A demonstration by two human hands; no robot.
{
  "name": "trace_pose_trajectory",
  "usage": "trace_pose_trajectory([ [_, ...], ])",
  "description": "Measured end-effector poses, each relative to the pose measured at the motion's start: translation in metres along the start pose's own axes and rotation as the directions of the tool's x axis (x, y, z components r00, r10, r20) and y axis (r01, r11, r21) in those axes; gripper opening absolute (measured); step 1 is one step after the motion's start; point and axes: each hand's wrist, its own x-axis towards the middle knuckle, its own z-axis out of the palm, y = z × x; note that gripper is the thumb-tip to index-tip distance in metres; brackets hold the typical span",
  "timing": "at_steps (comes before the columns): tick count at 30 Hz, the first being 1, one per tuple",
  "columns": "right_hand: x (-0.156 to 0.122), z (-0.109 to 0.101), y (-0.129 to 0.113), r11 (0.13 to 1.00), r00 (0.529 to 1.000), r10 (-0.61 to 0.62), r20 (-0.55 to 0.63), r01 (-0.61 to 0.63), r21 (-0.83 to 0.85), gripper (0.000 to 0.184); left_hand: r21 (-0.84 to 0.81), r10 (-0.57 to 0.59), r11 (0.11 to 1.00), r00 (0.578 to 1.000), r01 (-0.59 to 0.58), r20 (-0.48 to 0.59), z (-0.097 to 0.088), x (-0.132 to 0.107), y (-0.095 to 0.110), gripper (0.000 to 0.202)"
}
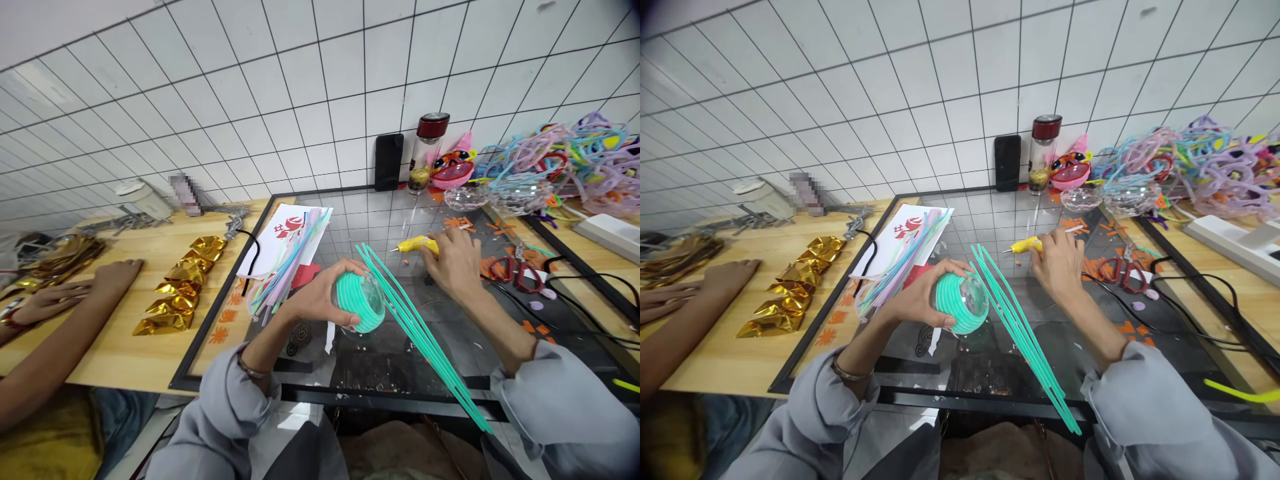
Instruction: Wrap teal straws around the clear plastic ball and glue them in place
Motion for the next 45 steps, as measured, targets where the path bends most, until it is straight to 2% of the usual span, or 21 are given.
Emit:
trace_pose_trajectory([
  [3, -0.003, -0.011, -0.026, 0.977, 0.990, -0.137, -0.043, 0.143, 0.159, 0.017, 0.005, 0.007, 1.000, 1.000, -0.007, 0.010, 0.001, 0.000, 0.002, 0.069],
  [4, -0.005, -0.015, -0.035, 0.925, 0.974, -0.208, -0.083, 0.224, 0.307, 0.016, 0.006, 0.008, 1.000, 1.000, -0.008, 0.014, 0.002, 0.001, 0.002, 0.069],
  [6, -0.012, -0.023, -0.055, 0.805, 0.943, -0.297, -0.149, 0.331, 0.492, 0.013, 0.008, 0.008, 1.000, 1.000, -0.008, 0.015, 0.003, 0.000, 0.003, 0.070],
  [8, -0.019, -0.030, -0.070, 0.717, 0.921, -0.348, -0.177, 0.383, 0.583, 0.013, 0.009, 0.007, 1.000, 1.000, -0.007, 0.010, 0.005, 0.000, 0.004, 0.069],
  [10, -0.024, -0.035, -0.079, 0.674, 0.910, -0.367, -0.191, 0.402, 0.619, 0.014, 0.012, 0.006, 1.000, 1.000, -0.006, 0.005, 0.006, 0.000, 0.005, 0.069],
  [20, -0.032, -0.031, -0.085, 0.677, 0.896, -0.398, -0.196, 0.431, 0.597, 0.012, 0.072, 0.101, 0.992, 0.995, -0.102, 0.016, 0.010, 0.001, 0.007, 0.069],
  [28, -0.033, -0.032, -0.087, 0.660, 0.866, -0.449, -0.219, 0.487, 0.572, 0.016, 0.071, 0.084, 0.994, 0.996, -0.085, 0.018, 0.011, 0.002, 0.011, 0.065],
  [39, -0.032, -0.038, -0.090, 0.683, 0.879, -0.423, -0.222, 0.470, 0.559, 0.009, 0.075, 0.060, 0.995, 0.998, -0.061, 0.015, 0.012, 0.002, 0.010, 0.068],
  [45, -0.032, -0.035, -0.088, 0.672, 0.829, -0.500, -0.252, 0.554, 0.492, 0.021, 0.081, 0.113, 0.990, 0.993, -0.114, 0.019, 0.012, 0.002, 0.008, 0.067],
])
